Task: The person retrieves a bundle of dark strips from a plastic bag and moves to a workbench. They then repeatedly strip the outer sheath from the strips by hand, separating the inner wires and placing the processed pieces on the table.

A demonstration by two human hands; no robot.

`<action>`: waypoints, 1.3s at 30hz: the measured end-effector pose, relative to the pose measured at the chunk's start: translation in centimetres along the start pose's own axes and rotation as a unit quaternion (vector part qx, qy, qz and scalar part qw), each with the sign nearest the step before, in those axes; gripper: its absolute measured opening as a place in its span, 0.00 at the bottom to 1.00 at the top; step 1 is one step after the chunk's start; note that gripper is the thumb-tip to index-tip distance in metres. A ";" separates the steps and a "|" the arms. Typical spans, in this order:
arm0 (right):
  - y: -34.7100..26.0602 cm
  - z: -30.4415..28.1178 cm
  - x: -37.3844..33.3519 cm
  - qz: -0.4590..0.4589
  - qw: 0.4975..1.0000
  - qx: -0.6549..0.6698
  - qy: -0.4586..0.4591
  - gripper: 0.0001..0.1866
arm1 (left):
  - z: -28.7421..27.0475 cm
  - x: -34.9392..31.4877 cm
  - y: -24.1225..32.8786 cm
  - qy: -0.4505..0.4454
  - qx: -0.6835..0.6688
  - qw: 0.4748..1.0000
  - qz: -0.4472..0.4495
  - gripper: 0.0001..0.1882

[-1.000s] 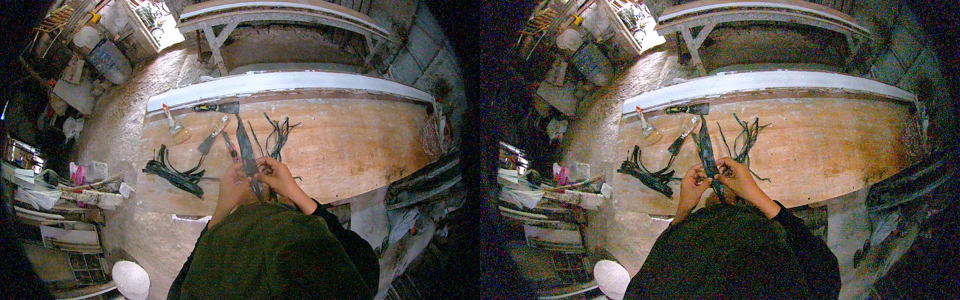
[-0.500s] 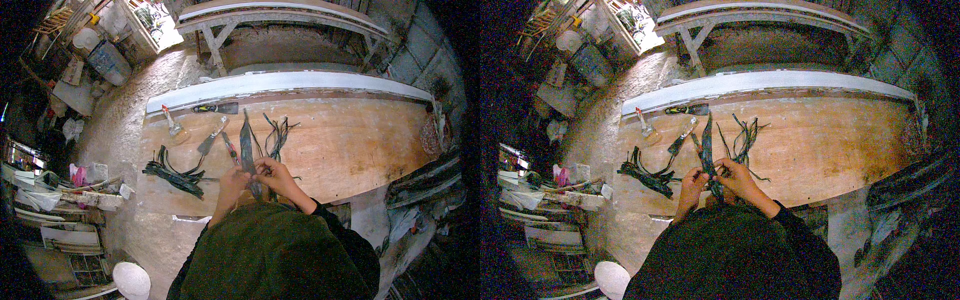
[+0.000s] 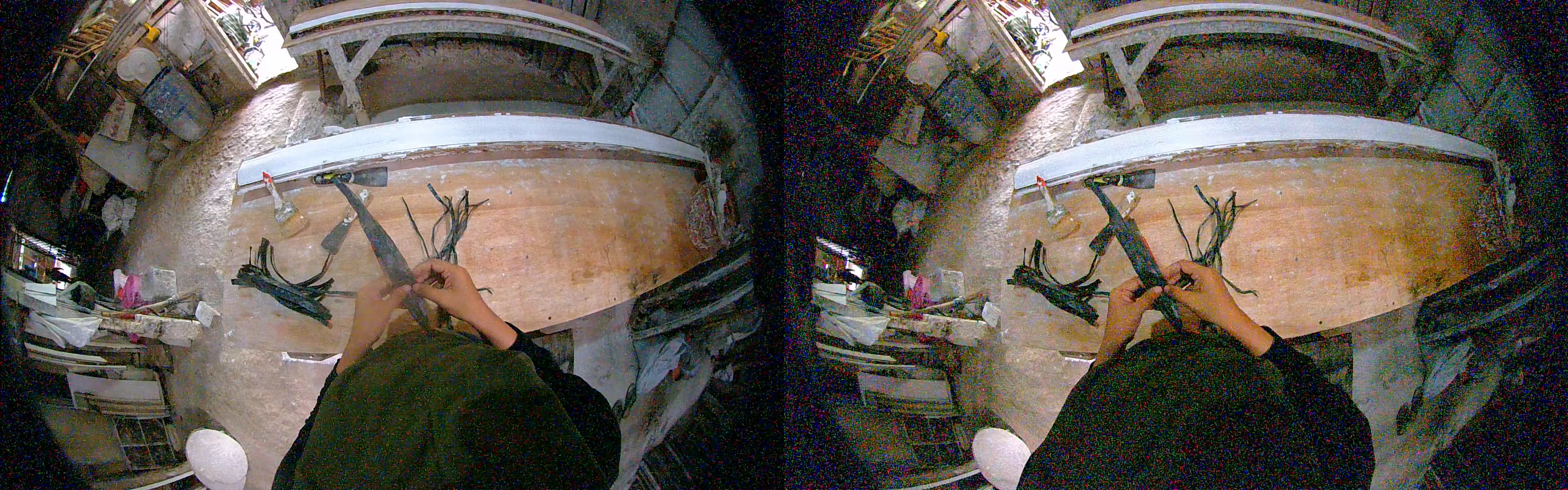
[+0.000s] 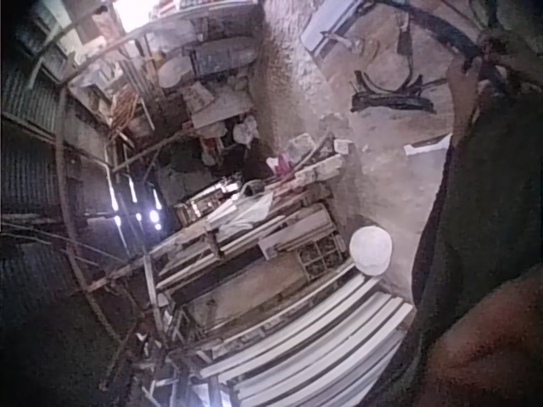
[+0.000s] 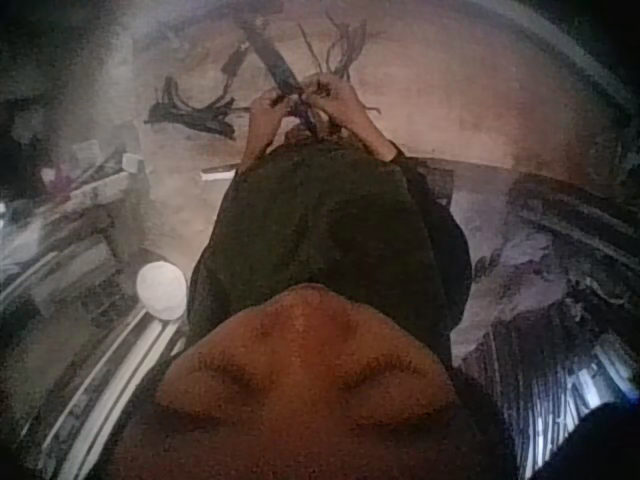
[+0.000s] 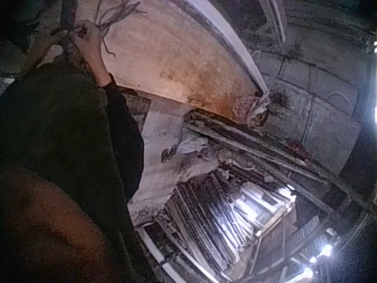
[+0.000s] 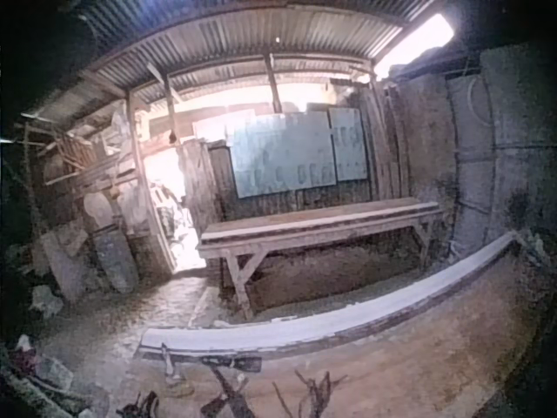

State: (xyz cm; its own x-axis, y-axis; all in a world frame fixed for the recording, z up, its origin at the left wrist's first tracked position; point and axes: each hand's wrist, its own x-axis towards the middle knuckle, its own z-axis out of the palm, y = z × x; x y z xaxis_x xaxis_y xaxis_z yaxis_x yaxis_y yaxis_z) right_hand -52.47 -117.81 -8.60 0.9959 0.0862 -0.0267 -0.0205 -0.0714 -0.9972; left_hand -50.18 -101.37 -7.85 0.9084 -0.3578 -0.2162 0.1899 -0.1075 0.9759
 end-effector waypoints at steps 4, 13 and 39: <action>-0.6 0.1 0.0 -0.005 1.000 0.010 0.000 0.09 | -0.1 0.0 0.1 -0.002 0.073 0.997 0.028 0.08; -1.4 0.1 -0.2 -0.010 1.000 -0.005 0.018 0.13 | 0.0 0.1 -0.7 0.007 0.139 0.989 0.057 0.06; -2.4 0.2 -0.9 -0.019 0.993 -0.105 0.055 0.10 | 0.3 0.1 -1.0 -0.030 0.106 0.989 0.098 0.08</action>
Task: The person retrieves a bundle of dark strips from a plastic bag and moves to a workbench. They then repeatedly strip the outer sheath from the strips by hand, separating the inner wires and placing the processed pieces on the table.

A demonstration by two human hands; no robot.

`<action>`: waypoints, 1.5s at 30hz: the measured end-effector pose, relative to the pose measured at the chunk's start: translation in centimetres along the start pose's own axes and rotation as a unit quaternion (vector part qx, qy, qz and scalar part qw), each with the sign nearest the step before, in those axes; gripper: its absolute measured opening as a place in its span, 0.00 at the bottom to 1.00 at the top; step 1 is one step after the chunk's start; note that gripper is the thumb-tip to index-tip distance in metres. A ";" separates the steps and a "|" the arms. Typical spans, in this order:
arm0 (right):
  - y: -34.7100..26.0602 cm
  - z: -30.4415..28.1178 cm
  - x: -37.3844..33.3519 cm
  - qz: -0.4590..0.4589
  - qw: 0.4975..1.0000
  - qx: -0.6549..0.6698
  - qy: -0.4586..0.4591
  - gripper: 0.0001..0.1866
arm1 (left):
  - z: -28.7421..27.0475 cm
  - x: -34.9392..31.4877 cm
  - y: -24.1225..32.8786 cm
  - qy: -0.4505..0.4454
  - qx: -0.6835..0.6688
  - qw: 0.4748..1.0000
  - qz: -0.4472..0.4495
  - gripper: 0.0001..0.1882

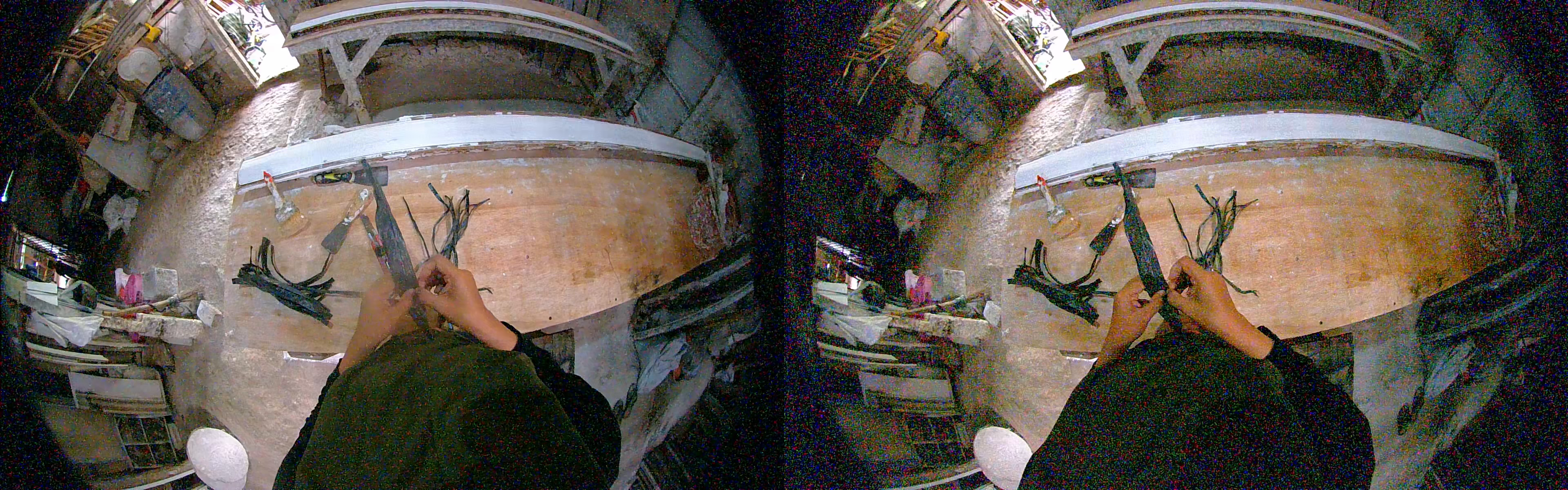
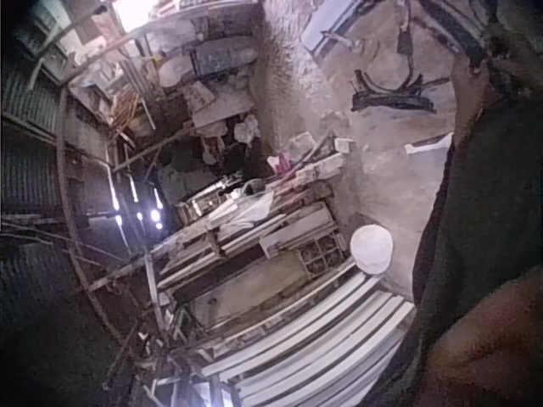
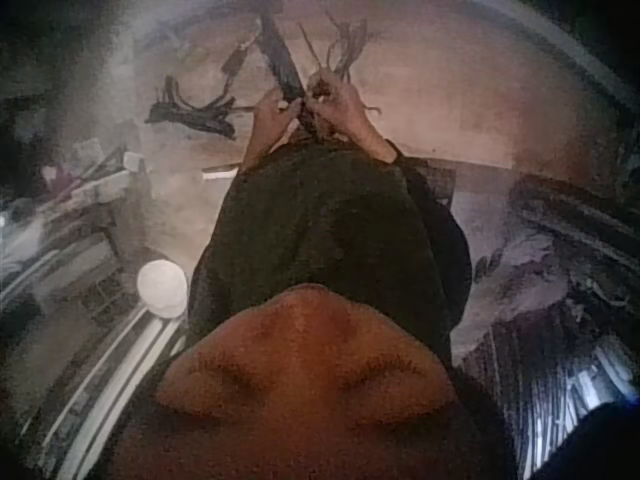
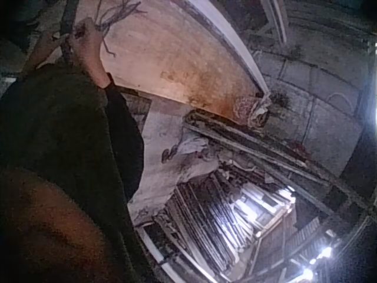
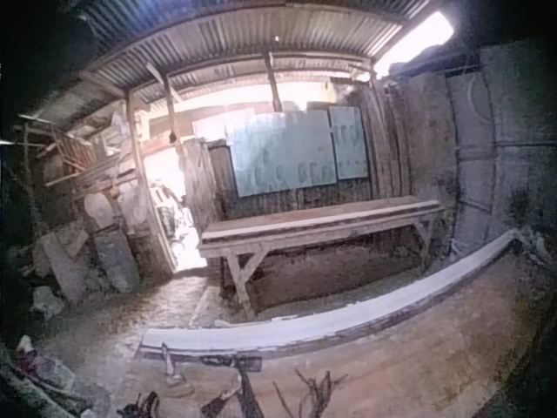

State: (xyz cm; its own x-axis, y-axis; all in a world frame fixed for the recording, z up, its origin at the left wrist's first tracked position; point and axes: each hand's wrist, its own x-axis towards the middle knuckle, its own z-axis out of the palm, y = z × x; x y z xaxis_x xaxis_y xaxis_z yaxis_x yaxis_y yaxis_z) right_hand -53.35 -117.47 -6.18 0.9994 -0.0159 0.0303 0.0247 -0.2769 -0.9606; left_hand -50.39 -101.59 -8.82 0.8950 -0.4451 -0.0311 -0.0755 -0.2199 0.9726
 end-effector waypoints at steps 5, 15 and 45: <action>-0.5 -0.1 -0.2 0.001 1.000 0.011 -0.007 0.11 | -0.3 0.1 0.1 -0.022 0.010 1.000 -0.002 0.09; -0.8 0.0 -0.2 -0.003 1.000 -0.019 0.000 0.11 | 0.1 0.0 0.6 -0.019 -0.004 1.000 0.013 0.08; 14.2 -9.3 1.9 0.144 0.945 -0.190 0.223 0.09 | -17.1 -7.2 -1.5 0.369 -0.489 0.769 0.183 0.08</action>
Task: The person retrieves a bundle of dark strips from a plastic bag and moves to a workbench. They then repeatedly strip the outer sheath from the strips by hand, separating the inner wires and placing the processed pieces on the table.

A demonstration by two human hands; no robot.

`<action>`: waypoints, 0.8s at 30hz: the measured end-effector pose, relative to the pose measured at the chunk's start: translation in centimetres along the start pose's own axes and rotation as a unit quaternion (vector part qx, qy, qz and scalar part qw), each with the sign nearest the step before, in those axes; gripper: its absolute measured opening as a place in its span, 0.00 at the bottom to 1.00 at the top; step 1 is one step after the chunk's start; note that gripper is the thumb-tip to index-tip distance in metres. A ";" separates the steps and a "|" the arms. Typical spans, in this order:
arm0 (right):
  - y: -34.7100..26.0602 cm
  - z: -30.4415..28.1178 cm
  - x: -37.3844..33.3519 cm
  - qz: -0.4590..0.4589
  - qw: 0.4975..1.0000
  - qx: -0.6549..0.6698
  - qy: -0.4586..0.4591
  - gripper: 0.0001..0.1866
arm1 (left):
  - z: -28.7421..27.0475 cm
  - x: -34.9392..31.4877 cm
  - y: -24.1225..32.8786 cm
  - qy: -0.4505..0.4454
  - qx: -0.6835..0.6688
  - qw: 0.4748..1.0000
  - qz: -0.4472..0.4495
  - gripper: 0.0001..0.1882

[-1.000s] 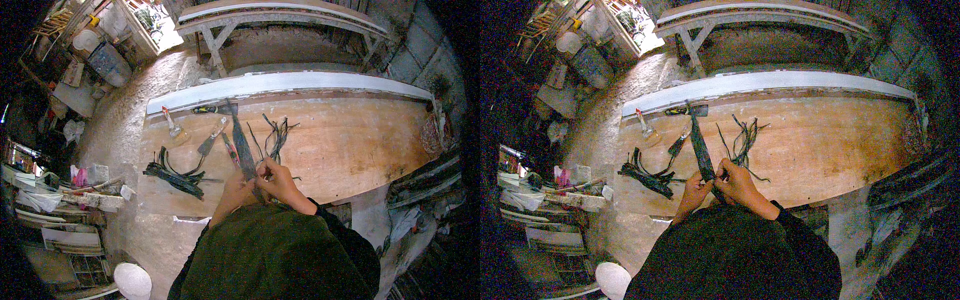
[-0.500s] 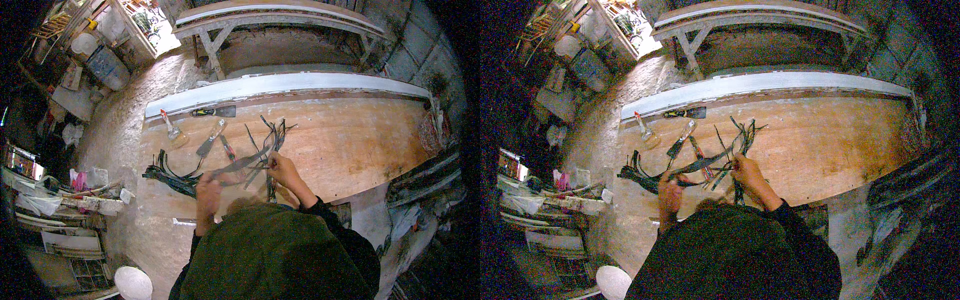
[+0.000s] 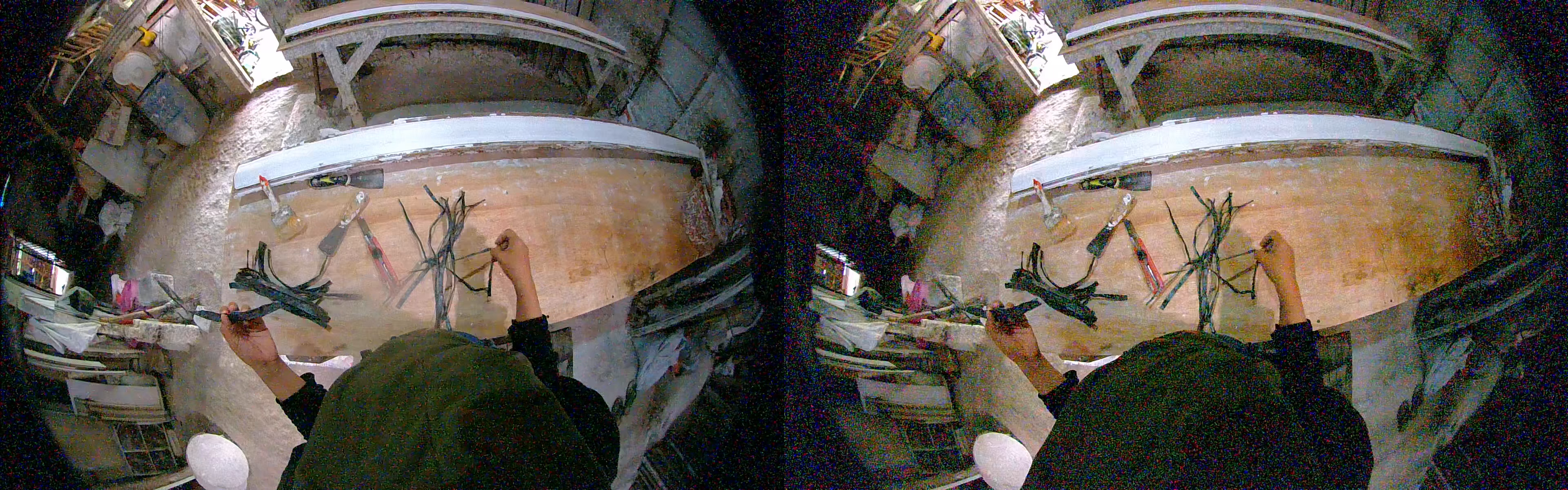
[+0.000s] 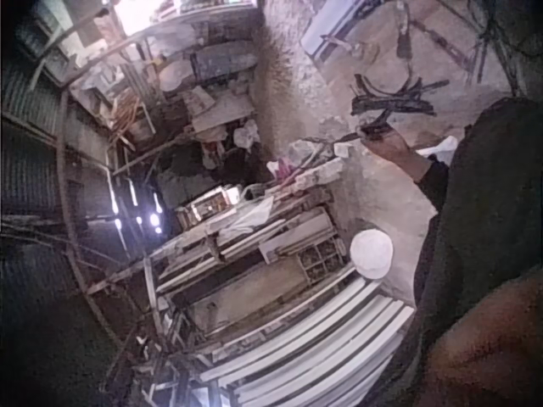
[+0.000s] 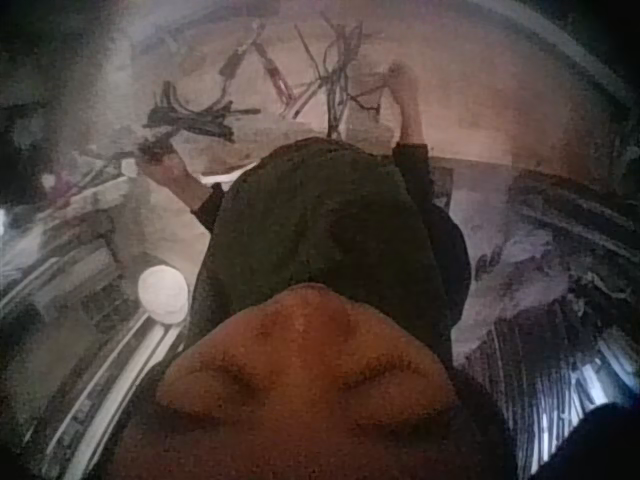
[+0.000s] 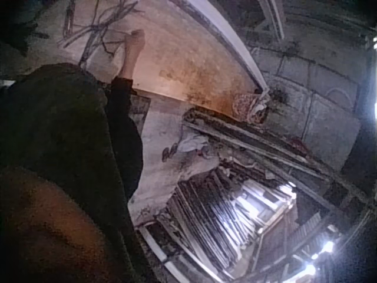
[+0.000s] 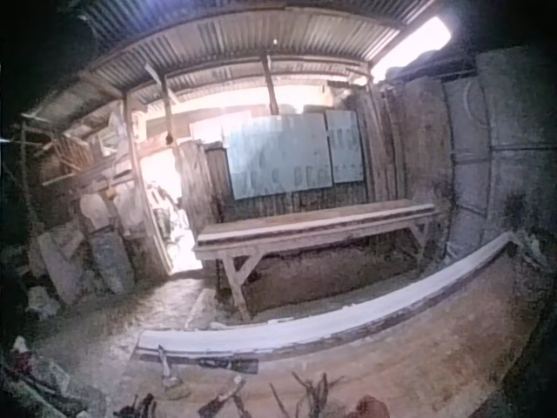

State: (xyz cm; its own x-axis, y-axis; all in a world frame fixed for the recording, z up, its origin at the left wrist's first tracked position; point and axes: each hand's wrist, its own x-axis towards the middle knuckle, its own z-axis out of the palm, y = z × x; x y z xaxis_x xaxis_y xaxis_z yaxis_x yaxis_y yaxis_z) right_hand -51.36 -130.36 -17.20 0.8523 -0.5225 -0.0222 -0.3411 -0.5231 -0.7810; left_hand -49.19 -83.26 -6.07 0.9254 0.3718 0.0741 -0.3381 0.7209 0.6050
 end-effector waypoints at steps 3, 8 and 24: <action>4.7 -0.9 1.7 -0.064 0.992 -0.057 0.098 0.07 | -0.5 0.4 0.5 0.023 0.013 0.999 0.035 0.07; 6.1 -4.2 2.0 0.075 0.992 0.047 0.089 0.08 | -1.3 0.9 1.4 0.036 0.062 0.997 0.017 0.08; -3.8 2.1 -2.6 -0.014 0.983 0.011 -0.181 0.16 | 7.6 -5.3 -11.1 -0.143 0.414 0.869 -0.229 0.08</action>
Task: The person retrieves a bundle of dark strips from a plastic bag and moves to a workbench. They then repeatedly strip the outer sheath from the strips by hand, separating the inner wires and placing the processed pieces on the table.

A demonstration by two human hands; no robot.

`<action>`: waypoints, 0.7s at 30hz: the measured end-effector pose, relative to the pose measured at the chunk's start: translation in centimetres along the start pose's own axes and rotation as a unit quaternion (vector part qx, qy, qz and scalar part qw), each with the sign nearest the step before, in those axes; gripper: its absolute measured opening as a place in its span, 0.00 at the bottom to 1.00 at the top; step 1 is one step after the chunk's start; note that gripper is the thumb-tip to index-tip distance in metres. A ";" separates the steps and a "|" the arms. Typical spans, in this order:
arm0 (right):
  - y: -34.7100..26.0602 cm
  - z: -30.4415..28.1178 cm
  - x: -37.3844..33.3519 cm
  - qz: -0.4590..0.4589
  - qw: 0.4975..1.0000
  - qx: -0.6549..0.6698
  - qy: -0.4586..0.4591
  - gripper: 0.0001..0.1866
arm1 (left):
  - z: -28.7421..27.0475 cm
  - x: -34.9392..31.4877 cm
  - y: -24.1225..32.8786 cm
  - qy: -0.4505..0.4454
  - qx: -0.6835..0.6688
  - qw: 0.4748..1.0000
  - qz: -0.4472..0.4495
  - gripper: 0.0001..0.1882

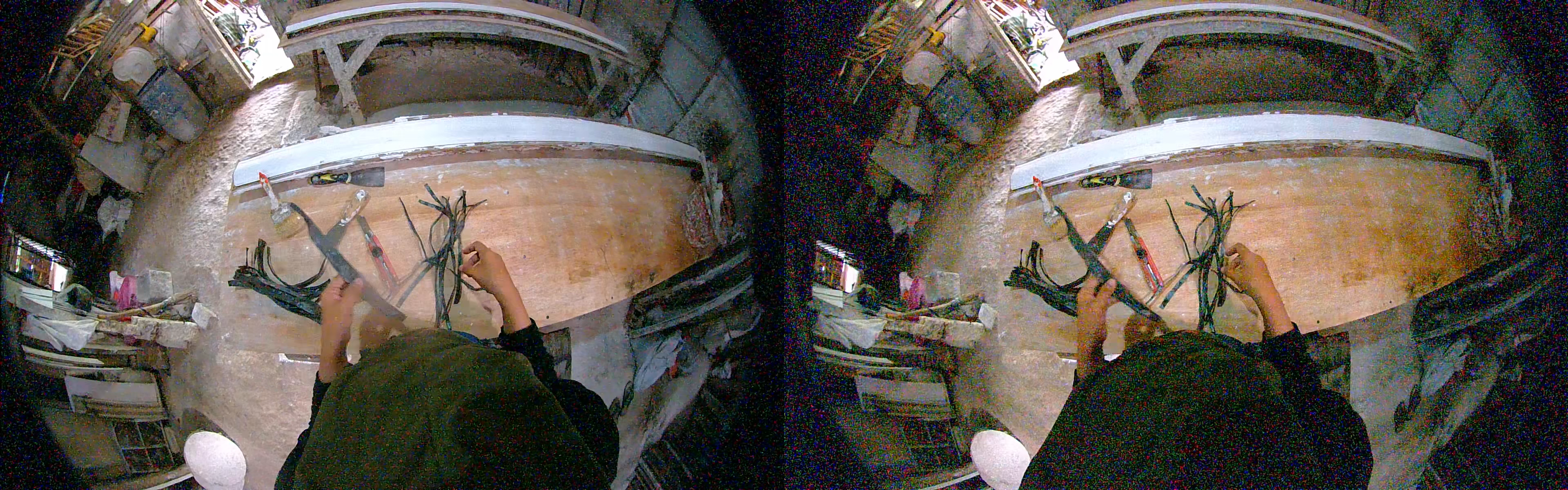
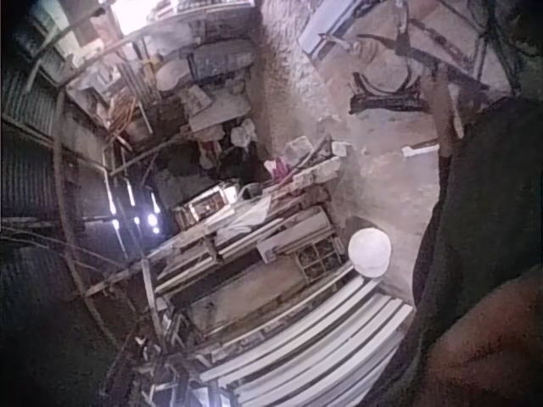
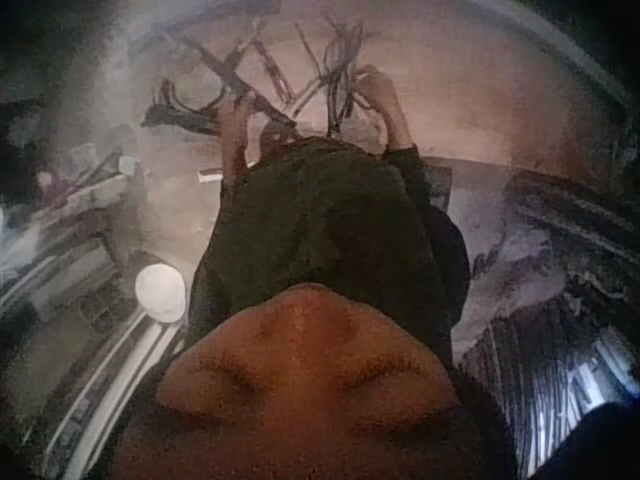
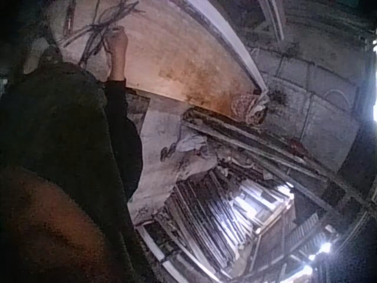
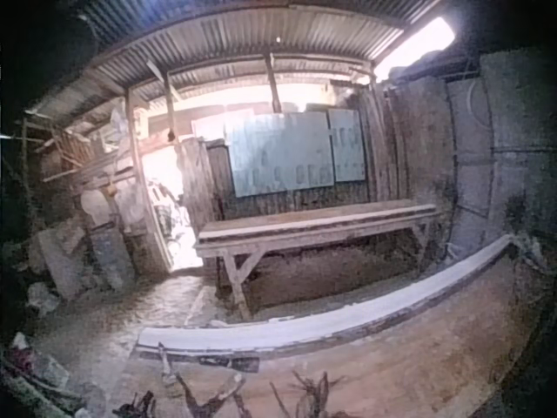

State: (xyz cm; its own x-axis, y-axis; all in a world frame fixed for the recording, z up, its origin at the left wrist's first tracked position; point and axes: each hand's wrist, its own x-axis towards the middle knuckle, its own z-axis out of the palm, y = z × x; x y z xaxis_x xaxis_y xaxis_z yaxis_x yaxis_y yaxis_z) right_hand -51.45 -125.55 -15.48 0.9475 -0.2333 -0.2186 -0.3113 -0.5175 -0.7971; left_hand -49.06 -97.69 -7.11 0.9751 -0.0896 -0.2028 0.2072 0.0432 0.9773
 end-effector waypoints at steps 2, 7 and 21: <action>-1.5 -0.2 -0.6 0.000 0.999 -0.040 -0.013 0.16 | 0.5 0.4 -1.4 -0.033 0.016 0.999 -0.027 0.09; -5.9 -1.1 -2.3 -0.047 0.988 0.122 -0.079 0.14 | 1.9 0.7 -2.2 -0.106 0.076 0.992 -0.005 0.09; -8.0 3.3 -3.6 -0.152 0.957 0.215 -0.127 0.07 | 3.2 0.0 -2.9 -0.176 0.186 0.962 0.093 0.09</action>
State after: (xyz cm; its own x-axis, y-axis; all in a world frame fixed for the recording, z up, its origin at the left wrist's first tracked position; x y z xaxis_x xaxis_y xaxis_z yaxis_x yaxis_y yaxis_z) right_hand -52.08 -117.85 -10.20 0.9937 0.1087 -0.0268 -0.0124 -0.1313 -0.9913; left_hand -49.87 -101.00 -9.79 0.8919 -0.4490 -0.0537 -0.0739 -0.2620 0.9622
